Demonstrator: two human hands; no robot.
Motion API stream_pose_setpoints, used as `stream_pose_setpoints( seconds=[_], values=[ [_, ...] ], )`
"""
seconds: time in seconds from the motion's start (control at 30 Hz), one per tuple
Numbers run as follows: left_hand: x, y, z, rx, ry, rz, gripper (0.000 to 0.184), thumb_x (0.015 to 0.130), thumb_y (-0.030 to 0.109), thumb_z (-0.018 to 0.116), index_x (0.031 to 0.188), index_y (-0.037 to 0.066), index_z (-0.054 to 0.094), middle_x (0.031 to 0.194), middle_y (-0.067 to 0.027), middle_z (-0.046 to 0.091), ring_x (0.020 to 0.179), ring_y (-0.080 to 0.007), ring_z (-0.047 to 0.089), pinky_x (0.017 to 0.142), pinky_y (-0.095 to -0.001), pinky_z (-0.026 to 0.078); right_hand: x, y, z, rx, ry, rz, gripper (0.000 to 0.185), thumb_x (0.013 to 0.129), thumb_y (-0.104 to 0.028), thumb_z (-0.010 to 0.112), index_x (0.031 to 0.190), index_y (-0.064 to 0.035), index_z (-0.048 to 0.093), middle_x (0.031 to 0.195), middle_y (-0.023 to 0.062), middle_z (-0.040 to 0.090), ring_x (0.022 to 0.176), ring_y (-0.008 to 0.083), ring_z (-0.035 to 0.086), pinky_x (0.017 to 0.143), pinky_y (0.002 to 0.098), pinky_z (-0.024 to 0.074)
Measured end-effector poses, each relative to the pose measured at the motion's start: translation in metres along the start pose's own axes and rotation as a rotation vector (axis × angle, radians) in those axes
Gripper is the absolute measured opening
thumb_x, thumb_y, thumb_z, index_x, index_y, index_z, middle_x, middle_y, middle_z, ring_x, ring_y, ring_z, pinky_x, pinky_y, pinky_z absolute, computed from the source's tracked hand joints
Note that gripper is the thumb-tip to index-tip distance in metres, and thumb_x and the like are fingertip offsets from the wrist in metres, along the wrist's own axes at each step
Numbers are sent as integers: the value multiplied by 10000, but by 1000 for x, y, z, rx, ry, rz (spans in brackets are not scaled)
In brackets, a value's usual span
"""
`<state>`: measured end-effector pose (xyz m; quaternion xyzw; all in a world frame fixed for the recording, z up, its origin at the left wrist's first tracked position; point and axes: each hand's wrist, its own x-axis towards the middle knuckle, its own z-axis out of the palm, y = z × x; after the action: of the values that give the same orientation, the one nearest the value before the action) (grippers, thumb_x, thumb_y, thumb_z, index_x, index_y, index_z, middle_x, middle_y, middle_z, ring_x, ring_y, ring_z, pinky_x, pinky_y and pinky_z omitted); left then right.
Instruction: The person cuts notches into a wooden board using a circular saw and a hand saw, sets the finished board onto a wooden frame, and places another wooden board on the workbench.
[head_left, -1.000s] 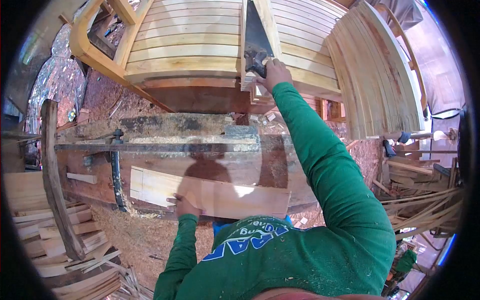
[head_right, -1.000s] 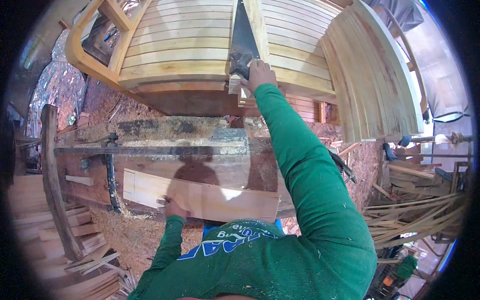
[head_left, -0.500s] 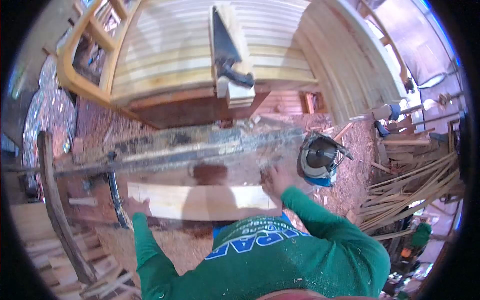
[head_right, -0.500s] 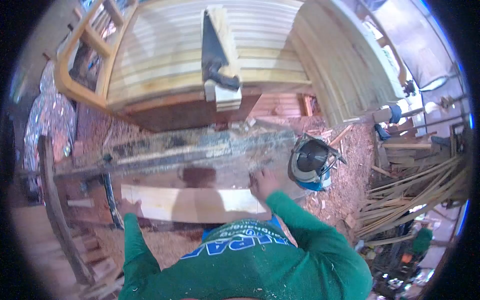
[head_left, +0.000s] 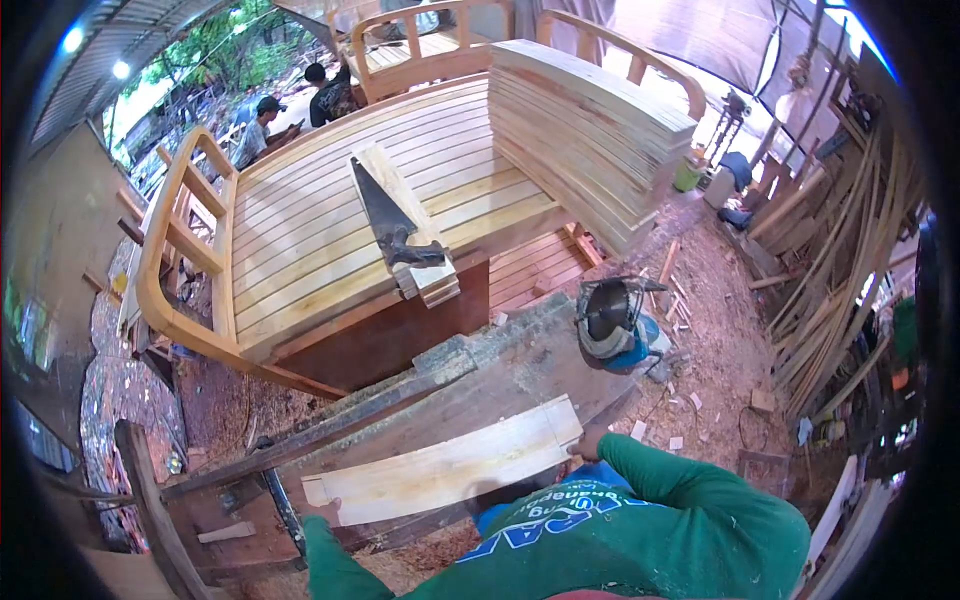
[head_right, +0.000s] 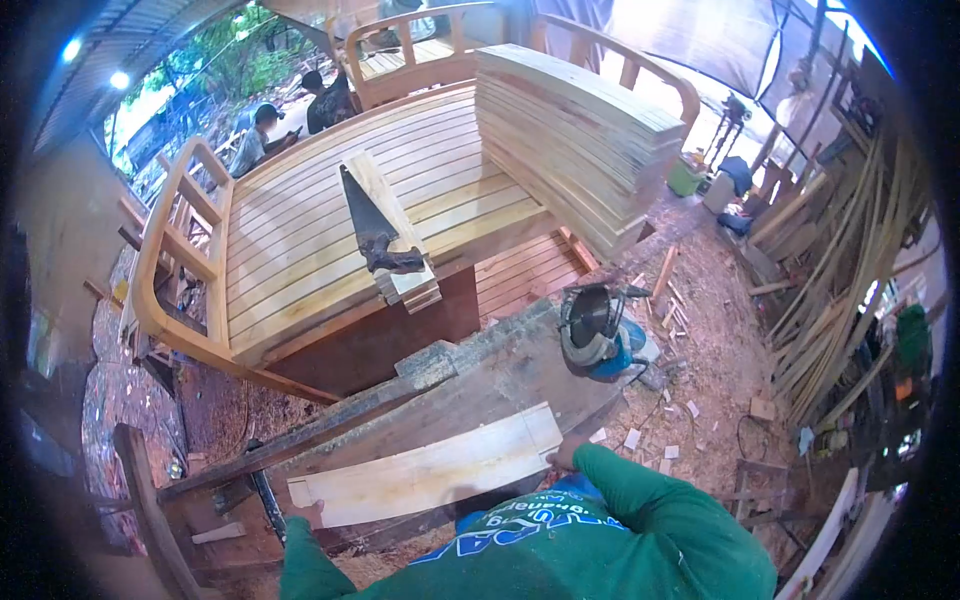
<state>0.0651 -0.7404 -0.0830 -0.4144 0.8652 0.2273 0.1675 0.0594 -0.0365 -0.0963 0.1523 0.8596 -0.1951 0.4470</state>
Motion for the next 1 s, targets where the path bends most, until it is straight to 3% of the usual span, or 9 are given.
stream_pose_setpoints(
  seconds=[0.03,0.17,0.23,0.33,0.5,0.7,0.77,0.83,1.0],
  values=[
    [-11,6,-1,35,-7,-17,862,781,295,914,1450,-53,496,1382,-250,642,1274,-342,639,1119,-401,483,28,12,20,-158,146,-75,611,894,-609,662,1033,-27,785,1027,200,772,882,364,744,844,436,592],
    [25,-29,28,126,-82,-96,1054,763,524,879,1460,-137,445,1429,-269,601,1340,-341,588,1170,-391,426,-1,-19,-10,6,22,108,657,883,-621,650,1043,3,776,1126,234,747,1050,377,719,947,443,563],
    [20,-35,40,247,-95,-57,1188,737,670,838,1457,-178,422,1495,-299,533,1410,-354,522,1207,-387,379,13,-8,-4,47,337,160,631,759,-484,737,1225,-57,734,1196,206,742,1078,318,733,965,433,571],
    [-2,-38,62,272,-81,-39,1215,736,712,808,1479,-162,408,1522,-306,499,1439,-367,485,1219,-398,359,20,16,-1,213,587,36,606,797,-437,719,1238,-21,708,1197,240,728,1090,383,711,967,462,567],
    [-26,-51,86,231,-77,-83,1261,735,782,759,1516,-136,386,1568,-319,442,1488,-388,423,1239,-416,326,-18,17,-36,16,469,-78,499,833,-289,682,1260,-32,657,1196,238,715,1136,411,687,987,489,554],
    [-109,22,101,437,2,99,1294,736,741,789,1618,-28,236,1655,-305,269,1552,-429,253,1215,-528,337,-59,10,-58,-380,363,-228,279,915,-171,581,1116,-52,735,1239,196,697,1152,416,671,974,535,542],
    [-125,57,120,502,30,193,1334,728,722,811,1652,5,169,1696,-300,184,1581,-451,171,1206,-586,340,-41,20,-68,-528,537,-346,281,925,-202,582,1106,-58,740,1202,194,706,1184,403,645,1030,525,488],
    [-210,151,126,461,-184,133,1451,657,734,850,1677,74,57,1723,-283,-14,1574,-527,50,1187,-684,310,-27,22,-98,-686,627,-417,293,939,-222,565,1107,-61,743,1201,187,707,1224,395,612,1081,528,428],
    [-282,271,184,627,-276,76,1629,521,645,977,1677,120,-44,1716,-276,-115,1563,-550,68,1178,-675,342,-7,31,-166,-828,495,-365,339,967,-249,516,1121,-68,758,1304,179,690,1285,429,568,1108,560,363]
  ],
)
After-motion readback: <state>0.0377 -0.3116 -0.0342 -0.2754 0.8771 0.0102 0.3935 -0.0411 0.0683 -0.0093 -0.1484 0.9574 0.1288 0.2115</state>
